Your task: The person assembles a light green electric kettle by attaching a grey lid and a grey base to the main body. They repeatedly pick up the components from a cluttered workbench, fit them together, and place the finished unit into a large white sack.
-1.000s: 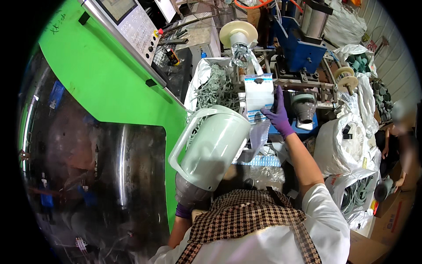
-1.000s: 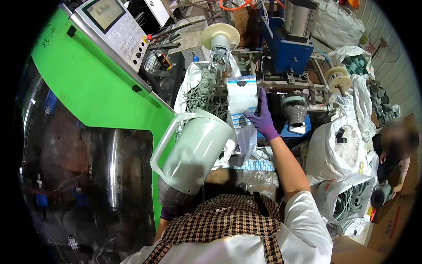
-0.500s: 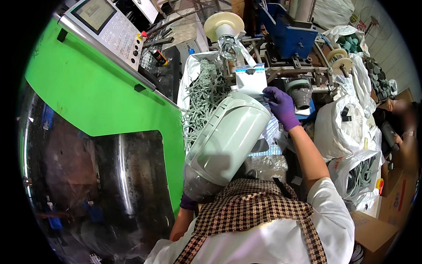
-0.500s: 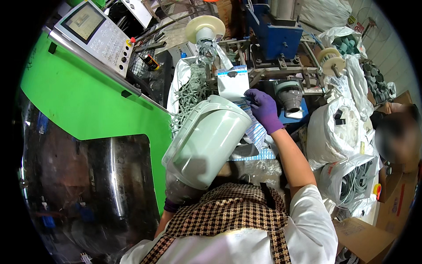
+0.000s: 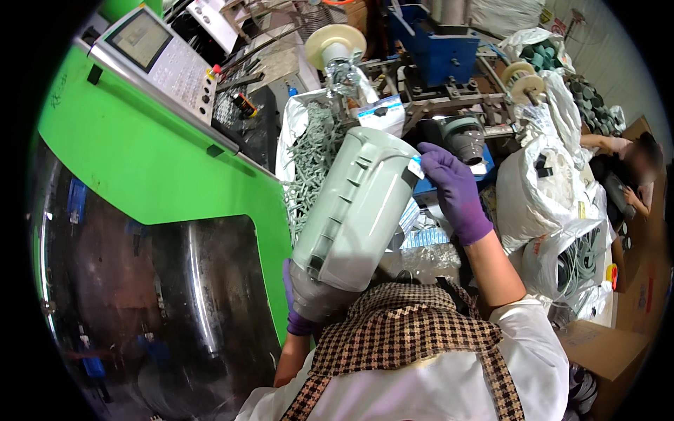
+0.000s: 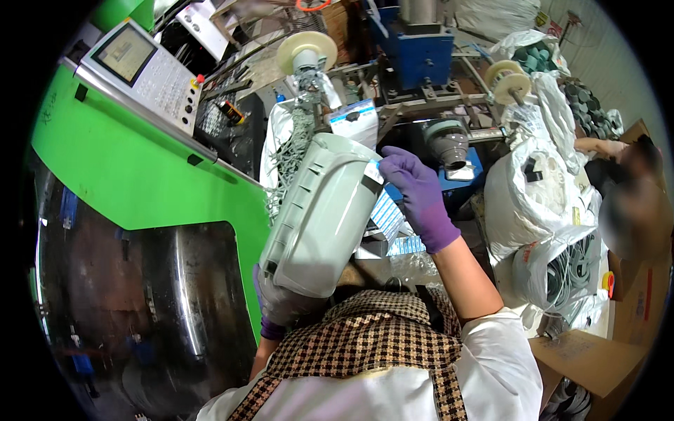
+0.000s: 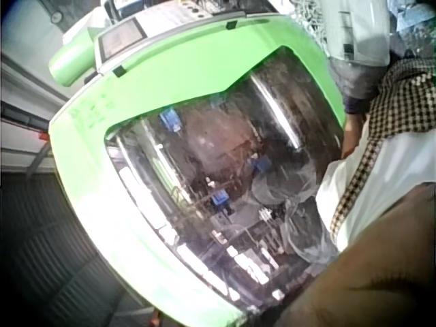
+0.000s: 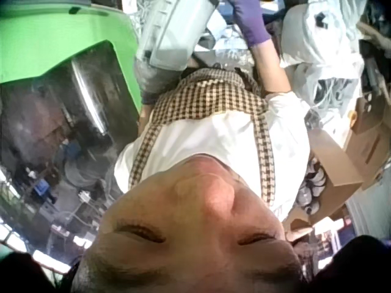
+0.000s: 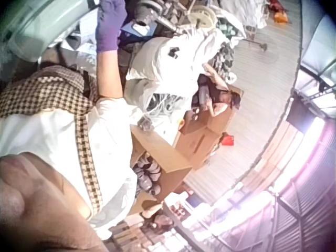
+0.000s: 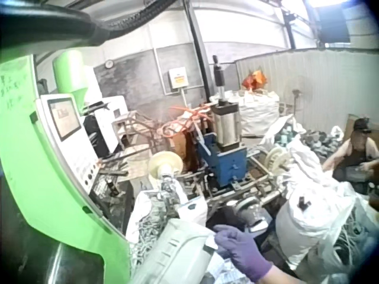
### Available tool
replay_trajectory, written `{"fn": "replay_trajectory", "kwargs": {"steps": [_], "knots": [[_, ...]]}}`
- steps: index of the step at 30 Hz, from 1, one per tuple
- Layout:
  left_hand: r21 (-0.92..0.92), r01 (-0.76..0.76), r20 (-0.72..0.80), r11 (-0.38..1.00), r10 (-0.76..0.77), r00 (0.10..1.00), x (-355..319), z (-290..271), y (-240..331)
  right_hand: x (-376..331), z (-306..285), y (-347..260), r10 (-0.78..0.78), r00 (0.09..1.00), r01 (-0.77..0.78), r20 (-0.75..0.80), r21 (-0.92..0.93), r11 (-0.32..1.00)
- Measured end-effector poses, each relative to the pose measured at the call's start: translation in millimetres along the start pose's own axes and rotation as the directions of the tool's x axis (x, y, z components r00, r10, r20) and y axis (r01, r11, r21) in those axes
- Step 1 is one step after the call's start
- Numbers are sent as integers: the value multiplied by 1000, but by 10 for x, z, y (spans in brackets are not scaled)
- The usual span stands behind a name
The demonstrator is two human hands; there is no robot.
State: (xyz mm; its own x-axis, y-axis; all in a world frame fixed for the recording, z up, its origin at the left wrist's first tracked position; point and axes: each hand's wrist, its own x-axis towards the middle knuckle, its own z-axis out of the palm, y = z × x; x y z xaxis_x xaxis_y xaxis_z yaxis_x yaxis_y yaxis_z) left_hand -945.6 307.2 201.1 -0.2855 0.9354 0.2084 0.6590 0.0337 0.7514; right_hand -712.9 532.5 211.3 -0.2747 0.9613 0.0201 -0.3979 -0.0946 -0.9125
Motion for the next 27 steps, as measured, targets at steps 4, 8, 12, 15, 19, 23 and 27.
{"fn": "replay_trajectory", "kwargs": {"steps": [4, 8, 12, 15, 19, 23, 27], "knots": [[73, -107, 144, 992, 96, 985, 161, 56, 259, -120, -243, -120, 27, 998, -31, -47, -86, 996], [-196, 32, 143, 980, -4, 990, 164, 429, 246, -299, -572, -293, -40, 998, 33, -38, -177, 984], [-279, 139, 456, 950, 3, 890, 156, 563, 190, -471, -822, -409, -217, 966, 168, -138, -303, 938], [-19, -21, 529, 1000, 28, 848, 127, 682, 539, -538, -1072, -421, -317, 932, 218, -179, -422, 880], [264, -256, 525, 930, 84, 847, 94, 897, 937, -630, -1458, -367, -404, 909, 295, -102, -526, 797], [-420, 504, 475, 755, -290, 831, -318, 1100, 447, -666, -1858, -163, -221, 974, 204, -57, -217, 955], [-548, 692, 500, 470, -480, 721, -789, 1250, 115, -471, -2117, 120, 133, 989, -117, 67, -197, 973]]}}
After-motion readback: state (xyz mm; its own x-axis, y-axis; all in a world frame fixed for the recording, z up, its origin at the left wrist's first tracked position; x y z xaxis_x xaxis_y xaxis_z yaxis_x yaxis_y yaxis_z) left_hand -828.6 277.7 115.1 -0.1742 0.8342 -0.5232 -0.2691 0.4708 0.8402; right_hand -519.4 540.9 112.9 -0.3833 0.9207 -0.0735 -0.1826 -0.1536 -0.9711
